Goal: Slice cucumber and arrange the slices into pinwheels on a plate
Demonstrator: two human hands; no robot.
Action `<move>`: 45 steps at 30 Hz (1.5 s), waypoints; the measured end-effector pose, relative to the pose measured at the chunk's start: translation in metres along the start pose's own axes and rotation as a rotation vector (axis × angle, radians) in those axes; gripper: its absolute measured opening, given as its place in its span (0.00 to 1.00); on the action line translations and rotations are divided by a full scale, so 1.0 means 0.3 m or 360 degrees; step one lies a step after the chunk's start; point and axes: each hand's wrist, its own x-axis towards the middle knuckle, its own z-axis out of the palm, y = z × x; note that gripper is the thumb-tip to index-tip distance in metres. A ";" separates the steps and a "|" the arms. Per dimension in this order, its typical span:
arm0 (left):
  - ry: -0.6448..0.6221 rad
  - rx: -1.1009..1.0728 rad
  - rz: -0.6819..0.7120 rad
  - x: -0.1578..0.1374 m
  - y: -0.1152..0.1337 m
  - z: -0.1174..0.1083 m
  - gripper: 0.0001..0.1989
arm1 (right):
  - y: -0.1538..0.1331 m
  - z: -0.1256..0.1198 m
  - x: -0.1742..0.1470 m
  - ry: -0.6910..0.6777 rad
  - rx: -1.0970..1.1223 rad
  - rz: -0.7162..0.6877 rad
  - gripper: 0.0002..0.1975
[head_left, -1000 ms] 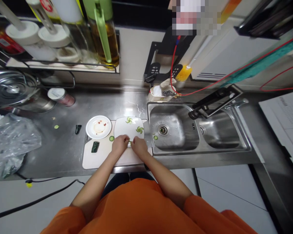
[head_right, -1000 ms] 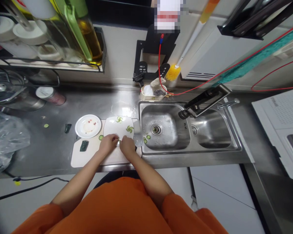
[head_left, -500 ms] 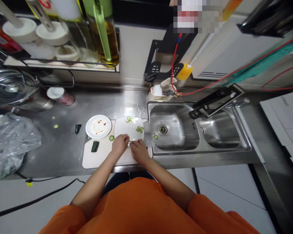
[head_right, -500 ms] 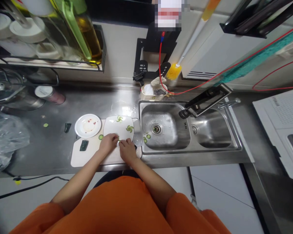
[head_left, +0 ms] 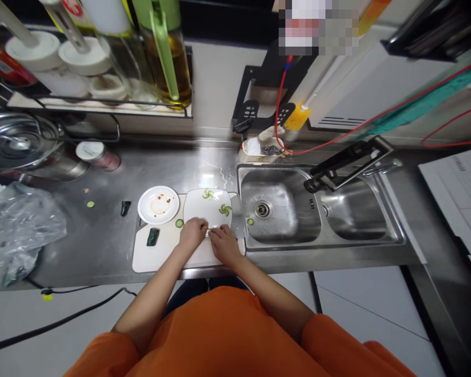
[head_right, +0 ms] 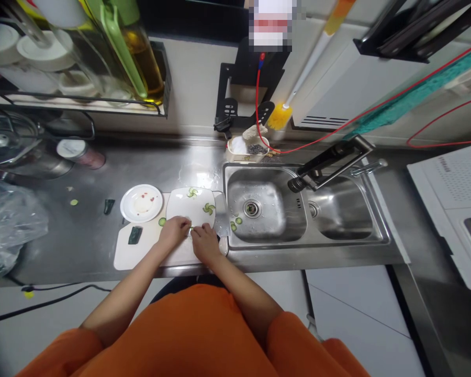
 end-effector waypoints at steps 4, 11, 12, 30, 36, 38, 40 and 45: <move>0.0007 -0.0003 0.0013 -0.001 -0.003 -0.002 0.10 | 0.002 -0.001 0.000 0.0022 0.0014 -0.0010 0.11; 0.0056 -0.0161 0.0075 -0.001 -0.007 -0.011 0.11 | 0.003 -0.008 -0.002 0.0083 0.0063 0.0016 0.11; 0.0101 -0.0181 0.0079 -0.001 -0.009 -0.019 0.10 | 0.003 -0.011 -0.003 0.0098 0.0077 0.0019 0.11; 0.0507 0.0113 -0.0576 -0.115 -0.182 -0.068 0.16 | 0.017 -0.011 -0.005 0.0182 0.0154 0.0057 0.11; 0.0560 0.0033 -0.0568 -0.104 -0.180 -0.058 0.16 | 0.010 -0.013 -0.006 0.0126 0.0163 0.0084 0.10; 0.0570 0.0003 -0.0587 -0.102 -0.181 -0.056 0.16 | 0.011 -0.011 -0.008 0.0123 0.0167 0.0082 0.10; 0.0573 -0.0012 -0.0600 -0.103 -0.178 -0.056 0.15 | 0.014 -0.008 -0.009 0.0126 0.0169 0.0079 0.10; 0.0550 0.0006 -0.0666 -0.110 -0.158 -0.060 0.15 | 0.018 -0.005 -0.007 0.0125 0.0164 0.0071 0.10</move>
